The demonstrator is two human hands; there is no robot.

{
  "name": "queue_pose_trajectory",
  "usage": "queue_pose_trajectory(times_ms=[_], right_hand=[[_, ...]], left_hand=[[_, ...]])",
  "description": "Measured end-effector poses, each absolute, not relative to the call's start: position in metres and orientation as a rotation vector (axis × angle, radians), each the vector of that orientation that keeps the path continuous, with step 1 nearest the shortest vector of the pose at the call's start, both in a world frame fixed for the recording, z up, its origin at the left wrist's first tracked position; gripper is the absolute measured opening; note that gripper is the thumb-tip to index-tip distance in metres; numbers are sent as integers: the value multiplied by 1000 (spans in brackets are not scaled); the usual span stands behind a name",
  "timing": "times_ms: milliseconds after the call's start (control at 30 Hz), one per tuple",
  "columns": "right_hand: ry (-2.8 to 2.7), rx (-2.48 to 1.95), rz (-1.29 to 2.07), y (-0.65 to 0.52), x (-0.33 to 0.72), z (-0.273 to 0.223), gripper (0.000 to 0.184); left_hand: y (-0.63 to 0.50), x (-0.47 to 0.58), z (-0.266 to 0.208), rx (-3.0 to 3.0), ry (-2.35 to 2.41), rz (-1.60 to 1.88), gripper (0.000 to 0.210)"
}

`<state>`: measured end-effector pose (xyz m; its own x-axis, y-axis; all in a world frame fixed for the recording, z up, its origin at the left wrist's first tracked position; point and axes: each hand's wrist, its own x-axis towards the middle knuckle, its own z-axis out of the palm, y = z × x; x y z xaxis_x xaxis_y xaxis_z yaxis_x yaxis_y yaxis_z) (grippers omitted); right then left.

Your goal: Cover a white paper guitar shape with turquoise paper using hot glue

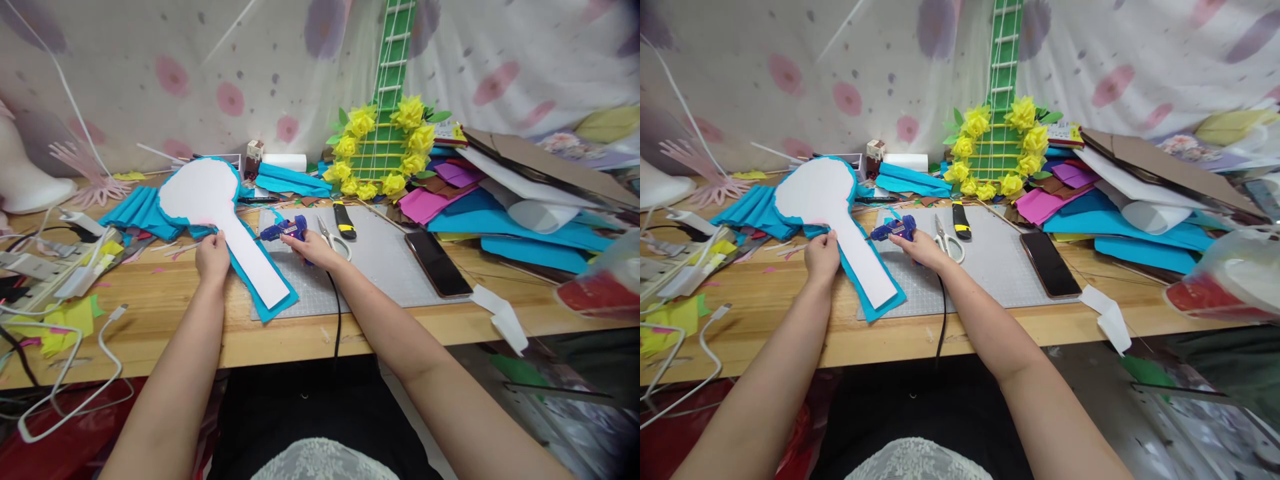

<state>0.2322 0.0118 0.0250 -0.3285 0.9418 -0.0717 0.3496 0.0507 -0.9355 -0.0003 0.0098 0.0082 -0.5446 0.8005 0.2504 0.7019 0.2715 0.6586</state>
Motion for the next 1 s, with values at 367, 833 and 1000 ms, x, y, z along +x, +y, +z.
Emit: queue_pose_trajectory(times_ms=[367, 833, 1000], right_hand=[[-1779, -1324, 1325, 8, 242, 35, 41], [-1811, -1232, 1480, 10, 256, 41, 41], [-1838, -1183, 1535, 11, 259, 41, 40]], left_hand=[[9, -1, 6, 1430, 2383, 1142, 37], [10, -1, 6, 1446, 2402, 1129, 37], [9, -1, 5, 1444, 2392, 1139, 38]])
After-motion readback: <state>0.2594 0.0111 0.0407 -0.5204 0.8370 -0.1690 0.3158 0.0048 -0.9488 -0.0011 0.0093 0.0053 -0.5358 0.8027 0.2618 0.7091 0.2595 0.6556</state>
